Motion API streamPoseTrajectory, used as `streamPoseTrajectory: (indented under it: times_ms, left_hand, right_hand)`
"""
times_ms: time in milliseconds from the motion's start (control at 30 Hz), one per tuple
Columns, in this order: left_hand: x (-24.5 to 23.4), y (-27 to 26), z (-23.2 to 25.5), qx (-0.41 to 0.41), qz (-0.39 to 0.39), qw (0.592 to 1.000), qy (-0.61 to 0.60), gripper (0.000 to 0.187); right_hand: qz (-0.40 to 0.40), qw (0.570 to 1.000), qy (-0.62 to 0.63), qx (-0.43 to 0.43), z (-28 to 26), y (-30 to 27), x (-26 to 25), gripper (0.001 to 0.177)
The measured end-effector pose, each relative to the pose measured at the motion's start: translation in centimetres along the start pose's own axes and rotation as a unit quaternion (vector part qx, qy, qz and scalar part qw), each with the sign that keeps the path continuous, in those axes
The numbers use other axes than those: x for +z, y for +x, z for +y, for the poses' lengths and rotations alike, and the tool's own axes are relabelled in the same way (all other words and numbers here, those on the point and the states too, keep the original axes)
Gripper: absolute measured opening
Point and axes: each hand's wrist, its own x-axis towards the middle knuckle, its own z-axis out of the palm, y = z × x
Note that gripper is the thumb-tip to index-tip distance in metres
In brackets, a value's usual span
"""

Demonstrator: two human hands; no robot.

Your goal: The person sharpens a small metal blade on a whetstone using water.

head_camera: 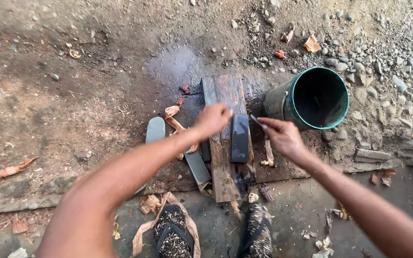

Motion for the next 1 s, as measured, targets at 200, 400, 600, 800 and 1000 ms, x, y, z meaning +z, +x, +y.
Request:
streamPoseTrajectory:
  times_ms: [200,400,600,800,1000]
  left_hand:
    - [4.9,-9.5,-5.2,0.307,-0.075,0.882,0.349,0.034]
    - [6.2,-8.0,-6.8,0.444,-0.053,0.821,0.357,0.013]
    - [7.2,-8.5,-7.3,0.424,-0.034,0.839,0.339,0.018]
    - [5.3,-10.8,-5.7,0.489,0.018,0.797,0.354,0.037]
    - [6.8,-11.0,-5.9,0.418,0.014,0.749,0.513,0.057]
  right_hand:
    - [0.228,0.907,-0.325,-0.137,5.8,-0.3,8.3,0.03]
    - [0.18,0.875,-0.447,0.043,2.0,-0.3,10.6,0.038]
    - [0.189,0.869,-0.45,0.082,1.9,-0.1,10.2,0.038]
    - [0.19,0.877,-0.428,0.111,1.5,-1.3,10.9,0.038]
    - [0.212,0.876,-0.423,0.087,3.0,-2.5,11.3,0.036]
